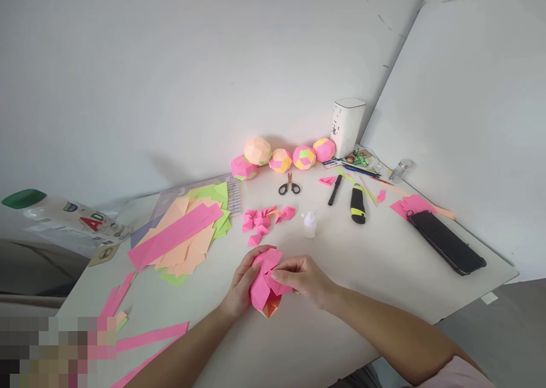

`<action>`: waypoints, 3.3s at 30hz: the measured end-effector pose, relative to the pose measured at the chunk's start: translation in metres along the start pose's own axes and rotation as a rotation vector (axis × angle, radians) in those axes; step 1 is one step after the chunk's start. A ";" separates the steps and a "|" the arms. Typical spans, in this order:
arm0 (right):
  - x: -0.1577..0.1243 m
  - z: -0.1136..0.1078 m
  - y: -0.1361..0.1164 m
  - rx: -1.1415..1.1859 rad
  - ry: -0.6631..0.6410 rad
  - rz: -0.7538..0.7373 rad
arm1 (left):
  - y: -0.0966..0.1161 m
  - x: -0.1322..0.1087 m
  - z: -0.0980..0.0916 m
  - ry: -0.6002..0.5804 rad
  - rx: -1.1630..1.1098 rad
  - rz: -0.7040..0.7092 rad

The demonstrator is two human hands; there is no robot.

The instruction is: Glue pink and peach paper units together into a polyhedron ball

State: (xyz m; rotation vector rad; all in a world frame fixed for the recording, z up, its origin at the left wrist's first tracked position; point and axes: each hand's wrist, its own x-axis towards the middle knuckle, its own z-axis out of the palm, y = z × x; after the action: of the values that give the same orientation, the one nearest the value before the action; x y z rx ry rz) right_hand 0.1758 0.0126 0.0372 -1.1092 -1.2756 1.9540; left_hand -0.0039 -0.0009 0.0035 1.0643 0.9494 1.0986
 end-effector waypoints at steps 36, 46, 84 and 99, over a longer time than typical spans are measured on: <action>0.001 -0.001 -0.001 -0.004 0.070 0.003 | -0.005 0.001 -0.003 -0.003 0.028 0.013; 0.002 0.000 0.001 0.006 0.037 0.012 | -0.005 0.000 -0.003 -0.019 0.021 0.003; 0.002 0.005 0.000 0.086 0.076 0.009 | -0.003 0.000 -0.002 -0.022 0.017 -0.007; 0.002 -0.005 -0.009 0.143 -0.118 0.067 | -0.005 0.002 -0.002 0.074 -0.060 0.001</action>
State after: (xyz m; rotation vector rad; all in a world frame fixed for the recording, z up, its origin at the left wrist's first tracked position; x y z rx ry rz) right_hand 0.1795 0.0201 0.0437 -0.9906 -1.1508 2.1524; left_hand -0.0039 0.0003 -0.0021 0.9813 0.9685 1.1673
